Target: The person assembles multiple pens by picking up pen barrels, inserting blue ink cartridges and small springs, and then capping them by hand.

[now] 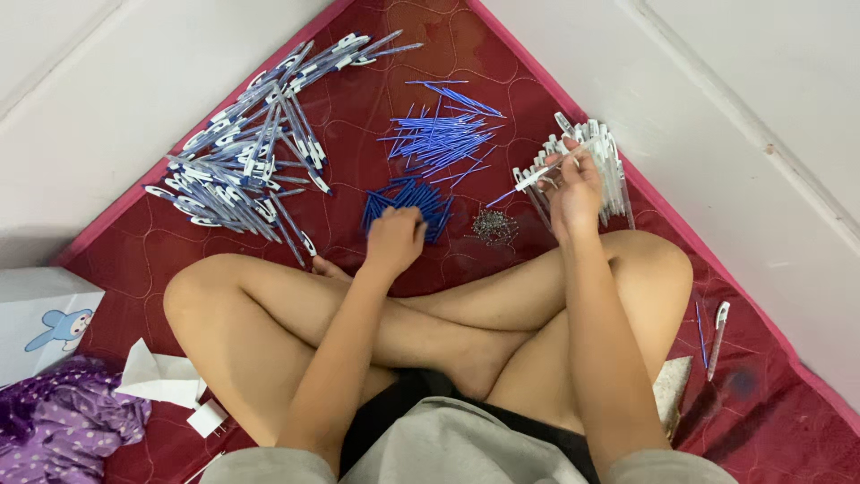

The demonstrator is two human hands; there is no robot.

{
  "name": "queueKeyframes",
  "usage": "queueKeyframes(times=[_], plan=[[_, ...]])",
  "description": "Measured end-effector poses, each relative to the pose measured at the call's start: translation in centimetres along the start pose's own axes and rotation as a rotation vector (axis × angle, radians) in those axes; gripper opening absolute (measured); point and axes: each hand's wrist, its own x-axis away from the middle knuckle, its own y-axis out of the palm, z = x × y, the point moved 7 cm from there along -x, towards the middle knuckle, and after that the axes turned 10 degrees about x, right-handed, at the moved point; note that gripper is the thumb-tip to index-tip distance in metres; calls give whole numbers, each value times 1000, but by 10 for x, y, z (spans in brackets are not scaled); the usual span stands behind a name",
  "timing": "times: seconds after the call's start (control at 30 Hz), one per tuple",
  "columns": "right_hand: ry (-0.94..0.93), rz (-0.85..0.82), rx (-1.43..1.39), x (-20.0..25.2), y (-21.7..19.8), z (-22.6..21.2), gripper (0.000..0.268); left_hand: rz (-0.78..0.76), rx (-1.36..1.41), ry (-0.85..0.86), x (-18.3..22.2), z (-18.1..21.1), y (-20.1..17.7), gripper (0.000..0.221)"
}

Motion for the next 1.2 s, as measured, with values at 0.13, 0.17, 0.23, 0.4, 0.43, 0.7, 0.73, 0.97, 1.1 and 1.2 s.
queueKeyframes(times=[0.13, 0.17, 0.23, 0.4, 0.43, 0.7, 0.73, 0.97, 1.1, 1.2], plan=[[3, 4, 6, 2, 3, 1, 25, 71, -222, -69, 6, 13, -26, 24], [5, 7, 19, -1, 2, 5, 26, 95, -245, -98, 7, 17, -30, 28], [8, 9, 30, 1, 5, 7, 26, 120, -270, -129, 7, 22, -26, 31], [-54, -236, 201, 26, 50, 0, 23, 52, 549, 91, -7, 71, 3, 35], [-53, -235, 201, 26, 52, 7, 23, 50, 550, 91, -7, 68, 14, 35], [-34, -183, 255, 13, 36, 9, 22, -100, 471, -103, -3, 49, 29, 46], [-32, -181, 256, 9, 34, 15, 22, -102, 472, -102, -2, 51, 26, 46], [-154, -203, 419, 0, 30, 30, 25, -32, 258, -38, -2, 60, 9, 45], [-272, -220, 507, 3, 35, 19, 29, -20, 205, -19, -2, 55, 15, 44], [-318, -168, 556, 20, 40, -9, 42, 20, 181, 4, -2, 55, 15, 36]])
